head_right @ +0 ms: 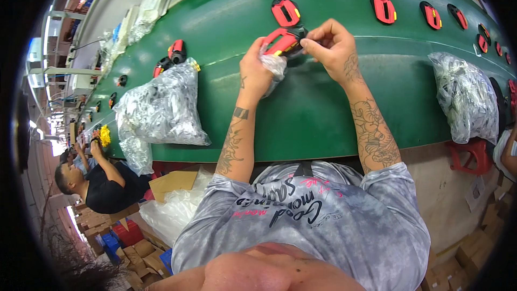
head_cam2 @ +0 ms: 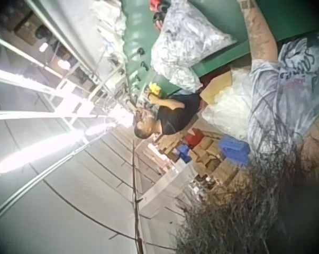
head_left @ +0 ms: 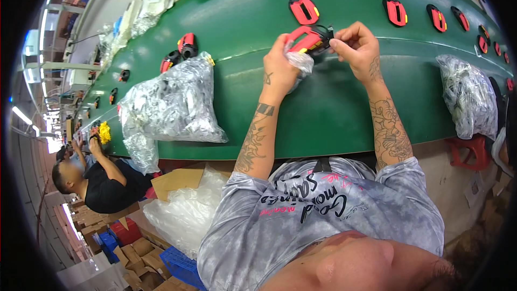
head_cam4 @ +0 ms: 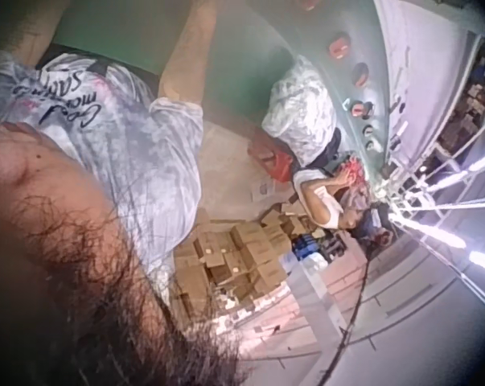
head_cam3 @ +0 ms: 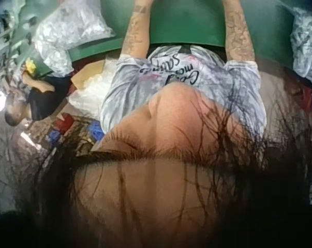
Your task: The person assembles small electronic components by hand, placing plastic components into an electronic housing, then bagging the assembled unit into a plastic bag from a cardboard box.
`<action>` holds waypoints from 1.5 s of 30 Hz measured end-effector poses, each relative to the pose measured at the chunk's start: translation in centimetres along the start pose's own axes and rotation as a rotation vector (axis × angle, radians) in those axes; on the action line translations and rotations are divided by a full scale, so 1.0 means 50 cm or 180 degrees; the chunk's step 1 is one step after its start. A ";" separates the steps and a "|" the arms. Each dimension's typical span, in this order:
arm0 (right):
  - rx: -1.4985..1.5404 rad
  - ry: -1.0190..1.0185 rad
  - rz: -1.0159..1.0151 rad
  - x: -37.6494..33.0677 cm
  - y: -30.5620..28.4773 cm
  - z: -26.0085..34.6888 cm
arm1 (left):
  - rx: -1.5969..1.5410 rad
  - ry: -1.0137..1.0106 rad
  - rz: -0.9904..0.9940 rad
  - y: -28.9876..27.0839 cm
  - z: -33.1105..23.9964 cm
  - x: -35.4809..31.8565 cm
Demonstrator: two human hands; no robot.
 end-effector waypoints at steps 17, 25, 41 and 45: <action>-0.0753 0.0798 -0.0340 -0.016 0.004 -0.073 | -0.2901 -0.1414 0.0690 0.057 0.048 -0.029; -0.0895 0.0365 -0.0303 -0.010 0.009 -0.066 | -0.2771 -0.1538 0.0649 0.056 0.064 -0.035; -0.1159 0.0425 -0.0122 -0.013 0.011 -0.066 | -0.2362 -0.1210 0.0501 0.049 0.053 -0.029; -0.2840 -0.0607 -0.0266 -0.015 0.030 0.010 | -0.2506 -0.1250 0.0223 0.048 0.061 -0.037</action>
Point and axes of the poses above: each hand's wrist, its own x-axis towards the middle knuckle, its own y-axis out of the palm, z = x × y, the point moved 9 cm from there along x, towards the middle knuckle, and after that the axes turned 8 degrees about -z, right-handed, at the moved point
